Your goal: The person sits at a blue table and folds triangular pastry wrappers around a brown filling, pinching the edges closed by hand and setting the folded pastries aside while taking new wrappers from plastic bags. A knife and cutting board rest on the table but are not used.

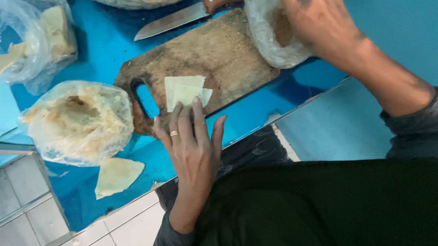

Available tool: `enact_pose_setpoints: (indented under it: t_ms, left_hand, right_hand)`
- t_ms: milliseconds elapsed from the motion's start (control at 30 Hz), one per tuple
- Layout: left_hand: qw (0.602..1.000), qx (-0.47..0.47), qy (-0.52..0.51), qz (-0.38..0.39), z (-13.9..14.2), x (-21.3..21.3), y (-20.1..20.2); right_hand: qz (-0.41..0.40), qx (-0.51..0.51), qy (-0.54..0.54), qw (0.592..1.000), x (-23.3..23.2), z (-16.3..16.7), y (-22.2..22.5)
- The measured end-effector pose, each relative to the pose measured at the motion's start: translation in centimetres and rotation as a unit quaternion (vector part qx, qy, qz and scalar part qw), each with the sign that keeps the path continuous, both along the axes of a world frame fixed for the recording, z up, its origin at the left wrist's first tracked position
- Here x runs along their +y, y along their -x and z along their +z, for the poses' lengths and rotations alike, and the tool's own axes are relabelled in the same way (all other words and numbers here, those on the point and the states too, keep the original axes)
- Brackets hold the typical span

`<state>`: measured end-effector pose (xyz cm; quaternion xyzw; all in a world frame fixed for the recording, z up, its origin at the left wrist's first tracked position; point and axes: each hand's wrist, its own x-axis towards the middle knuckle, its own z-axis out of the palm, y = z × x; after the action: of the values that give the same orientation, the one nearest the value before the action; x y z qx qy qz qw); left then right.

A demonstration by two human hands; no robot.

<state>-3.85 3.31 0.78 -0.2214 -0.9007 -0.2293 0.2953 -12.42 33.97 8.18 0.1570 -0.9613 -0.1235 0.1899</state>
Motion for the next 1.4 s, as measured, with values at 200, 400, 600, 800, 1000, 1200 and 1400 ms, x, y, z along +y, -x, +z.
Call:
enact_pose_setpoints:
  t_ms: [200,400,600,800,1000,1200,1400]
  left_hand:
    - [0.995,-0.012,-0.097,0.016,0.7,-2.2,-1.1]
    - [0.987,-0.028,-0.124,0.095,0.1,-3.0,-0.7]
    - [0.986,-0.019,-0.116,0.117,-0.5,-3.0,-0.3]
    - [0.986,-0.020,-0.123,0.114,-0.7,-3.2,-0.5]
    - [0.984,-0.024,-0.133,0.119,-0.4,-3.1,-0.1]
    - [0.984,-0.020,-0.122,0.130,-0.1,-2.5,0.1]
    - [0.985,-0.006,-0.112,0.135,-0.5,-2.6,0.3]
  right_hand:
    - [0.054,0.008,0.090,0.994,-0.1,-0.8,-0.2]
    - [0.029,-0.019,0.108,0.994,-0.3,-1.0,-0.3]
    - [0.063,-0.048,0.197,0.977,-0.5,-0.8,-0.2]
    - [0.043,-0.074,0.395,0.915,0.1,-0.6,-0.7]
    - [0.106,-0.095,0.661,0.737,-1.2,1.4,-1.5]
    - [0.193,-0.300,0.658,0.664,-11.9,-2.1,-0.5]
    - [0.256,-0.207,0.513,0.792,-16.6,-5.9,-2.2]
